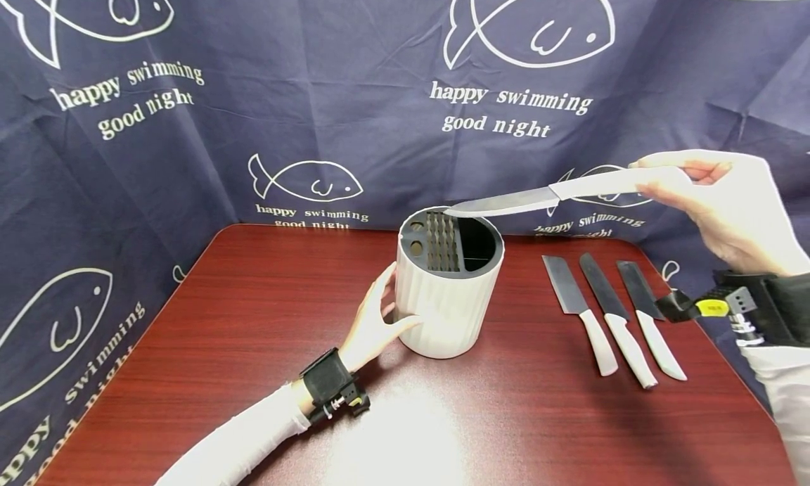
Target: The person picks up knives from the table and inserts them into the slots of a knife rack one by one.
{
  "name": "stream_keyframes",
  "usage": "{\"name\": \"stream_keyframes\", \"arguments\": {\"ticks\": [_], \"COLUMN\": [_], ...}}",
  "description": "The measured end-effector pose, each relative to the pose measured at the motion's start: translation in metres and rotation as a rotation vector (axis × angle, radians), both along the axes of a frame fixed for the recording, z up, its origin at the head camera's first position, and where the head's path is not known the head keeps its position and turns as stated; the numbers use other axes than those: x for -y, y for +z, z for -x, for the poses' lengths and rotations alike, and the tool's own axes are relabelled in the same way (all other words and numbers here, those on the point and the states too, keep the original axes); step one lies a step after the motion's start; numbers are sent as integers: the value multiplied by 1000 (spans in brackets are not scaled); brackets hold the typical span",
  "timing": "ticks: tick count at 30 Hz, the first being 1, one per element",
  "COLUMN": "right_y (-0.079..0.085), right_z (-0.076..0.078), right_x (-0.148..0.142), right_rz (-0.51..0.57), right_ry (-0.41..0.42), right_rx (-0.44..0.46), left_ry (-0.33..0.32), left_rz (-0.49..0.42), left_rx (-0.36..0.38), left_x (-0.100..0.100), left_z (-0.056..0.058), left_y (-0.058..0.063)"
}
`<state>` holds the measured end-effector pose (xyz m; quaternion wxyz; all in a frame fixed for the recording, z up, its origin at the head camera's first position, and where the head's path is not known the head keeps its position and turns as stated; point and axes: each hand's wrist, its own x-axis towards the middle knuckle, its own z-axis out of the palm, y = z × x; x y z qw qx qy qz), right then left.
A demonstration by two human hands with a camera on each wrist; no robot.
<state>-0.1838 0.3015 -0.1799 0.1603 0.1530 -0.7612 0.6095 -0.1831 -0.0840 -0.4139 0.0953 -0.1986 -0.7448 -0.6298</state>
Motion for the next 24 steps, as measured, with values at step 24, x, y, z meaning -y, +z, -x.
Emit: {"name": "stream_keyframes", "arguments": {"ticks": [24], "right_y": [7], "right_z": [12], "right_x": [13], "right_rz": [-106], "right_ry": [23], "right_rx": [55], "left_ry": [9], "left_rz": [5], "left_rx": [2], "left_x": [-2], "left_z": [2], "left_y": [3]}}
